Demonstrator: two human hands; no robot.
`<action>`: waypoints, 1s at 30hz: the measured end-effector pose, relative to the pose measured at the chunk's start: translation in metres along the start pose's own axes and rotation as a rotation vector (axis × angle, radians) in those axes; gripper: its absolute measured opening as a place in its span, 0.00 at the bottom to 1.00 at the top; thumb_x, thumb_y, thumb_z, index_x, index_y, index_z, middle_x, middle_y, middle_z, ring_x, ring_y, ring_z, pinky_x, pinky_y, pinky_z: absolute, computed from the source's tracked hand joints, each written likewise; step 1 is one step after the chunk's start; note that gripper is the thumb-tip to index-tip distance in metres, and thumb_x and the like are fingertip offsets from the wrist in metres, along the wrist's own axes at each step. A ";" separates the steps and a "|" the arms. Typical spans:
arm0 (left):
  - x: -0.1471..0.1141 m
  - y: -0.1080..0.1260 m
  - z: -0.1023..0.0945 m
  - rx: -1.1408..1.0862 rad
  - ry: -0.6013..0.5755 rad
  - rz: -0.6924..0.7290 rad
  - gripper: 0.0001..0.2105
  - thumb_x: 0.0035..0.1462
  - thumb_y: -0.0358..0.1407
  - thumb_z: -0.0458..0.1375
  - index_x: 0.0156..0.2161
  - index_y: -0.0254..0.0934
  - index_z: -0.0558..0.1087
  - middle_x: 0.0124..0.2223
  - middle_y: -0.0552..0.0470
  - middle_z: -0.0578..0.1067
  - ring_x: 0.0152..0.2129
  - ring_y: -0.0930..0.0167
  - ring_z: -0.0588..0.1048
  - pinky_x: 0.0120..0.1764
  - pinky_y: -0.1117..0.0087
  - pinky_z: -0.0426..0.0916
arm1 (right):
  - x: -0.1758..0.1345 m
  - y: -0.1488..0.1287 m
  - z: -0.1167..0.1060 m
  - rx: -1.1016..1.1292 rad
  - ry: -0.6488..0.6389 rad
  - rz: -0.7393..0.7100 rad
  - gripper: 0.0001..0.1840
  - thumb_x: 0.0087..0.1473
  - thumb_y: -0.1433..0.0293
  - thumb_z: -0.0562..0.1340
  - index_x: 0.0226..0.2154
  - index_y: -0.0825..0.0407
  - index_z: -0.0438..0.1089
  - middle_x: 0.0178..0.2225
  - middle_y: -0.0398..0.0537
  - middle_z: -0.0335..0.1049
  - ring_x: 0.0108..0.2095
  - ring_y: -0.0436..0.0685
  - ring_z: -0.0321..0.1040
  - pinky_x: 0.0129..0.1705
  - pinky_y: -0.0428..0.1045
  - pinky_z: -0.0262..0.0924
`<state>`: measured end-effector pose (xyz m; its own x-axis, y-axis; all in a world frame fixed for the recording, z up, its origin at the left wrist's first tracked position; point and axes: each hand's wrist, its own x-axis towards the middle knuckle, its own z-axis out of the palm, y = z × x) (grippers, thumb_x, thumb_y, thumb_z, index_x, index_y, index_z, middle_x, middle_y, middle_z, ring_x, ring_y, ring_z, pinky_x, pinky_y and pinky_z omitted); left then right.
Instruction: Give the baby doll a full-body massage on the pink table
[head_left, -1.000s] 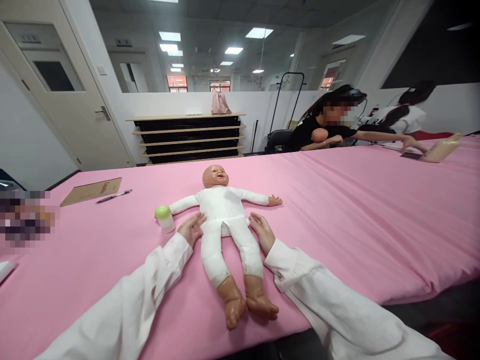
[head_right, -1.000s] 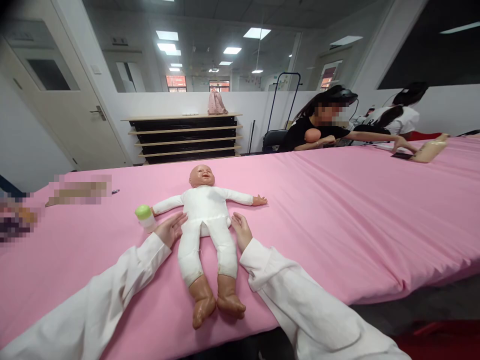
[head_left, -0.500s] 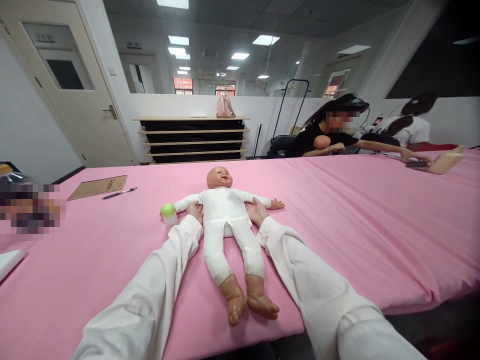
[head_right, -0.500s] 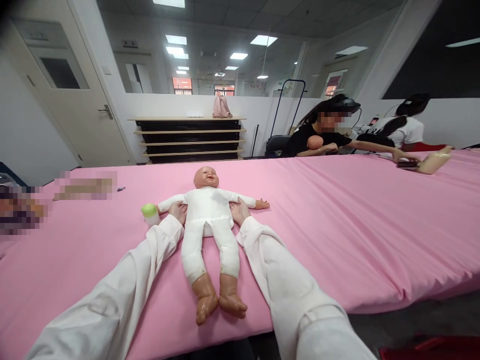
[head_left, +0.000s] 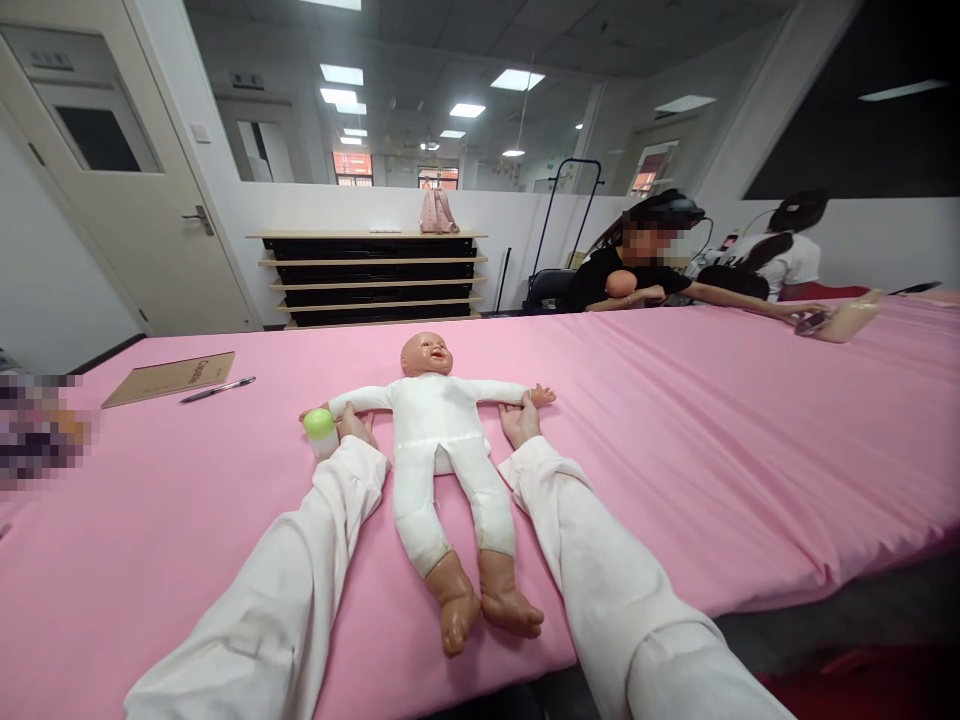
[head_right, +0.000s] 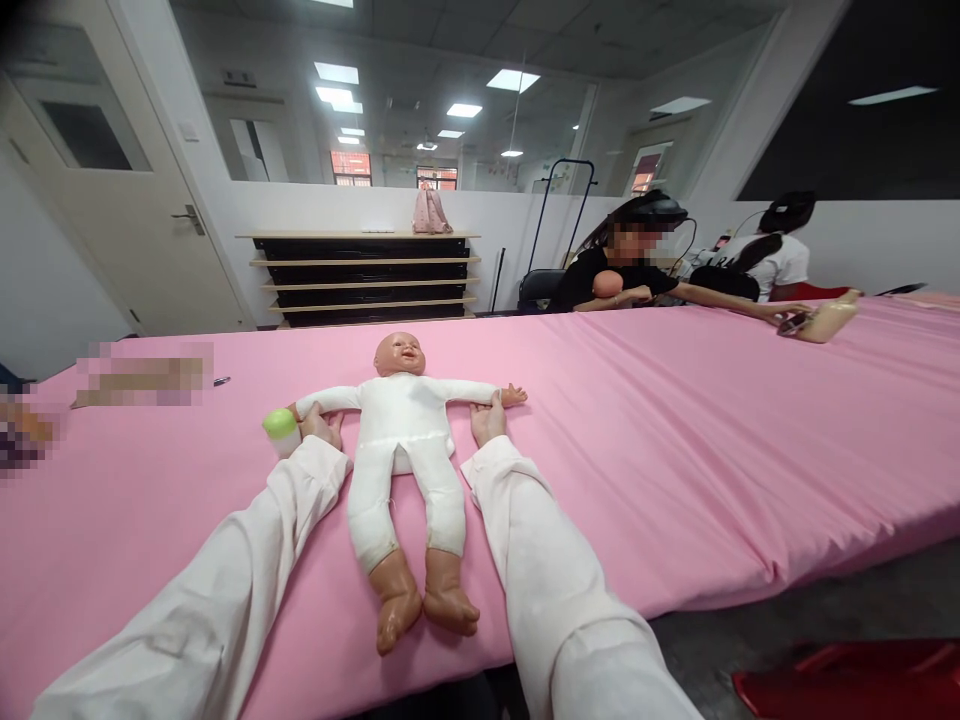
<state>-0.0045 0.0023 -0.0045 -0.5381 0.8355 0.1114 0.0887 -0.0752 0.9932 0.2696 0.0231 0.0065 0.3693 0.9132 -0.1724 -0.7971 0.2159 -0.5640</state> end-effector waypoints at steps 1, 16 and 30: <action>0.003 -0.002 -0.001 -0.009 0.024 0.003 0.22 0.63 0.33 0.29 0.56 0.41 0.56 0.61 0.49 0.54 0.58 0.66 0.56 0.47 0.66 0.69 | 0.000 0.000 0.000 -0.004 -0.017 -0.012 0.11 0.60 0.67 0.48 0.37 0.50 0.63 0.41 0.44 0.70 0.42 0.45 0.68 0.50 0.46 0.62; 0.016 -0.010 -0.005 -0.117 0.066 -0.182 0.23 0.63 0.35 0.28 0.62 0.36 0.40 0.60 0.42 0.58 0.53 0.67 0.63 0.42 0.67 0.73 | 0.010 0.002 -0.004 0.030 0.010 0.045 0.11 0.59 0.65 0.48 0.34 0.49 0.64 0.39 0.43 0.70 0.40 0.46 0.69 0.49 0.48 0.63; 0.018 -0.018 -0.002 -0.023 0.049 -0.145 0.24 0.63 0.35 0.27 0.63 0.33 0.38 0.59 0.38 0.58 0.54 0.66 0.63 0.43 0.66 0.72 | 0.012 0.007 -0.008 -0.121 -0.041 -0.044 0.12 0.58 0.62 0.47 0.37 0.49 0.61 0.44 0.46 0.67 0.43 0.49 0.67 0.46 0.50 0.64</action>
<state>-0.0177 0.0174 -0.0203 -0.5841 0.8110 -0.0328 -0.0122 0.0317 0.9994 0.2728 0.0330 -0.0062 0.3808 0.9176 -0.1139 -0.7163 0.2148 -0.6639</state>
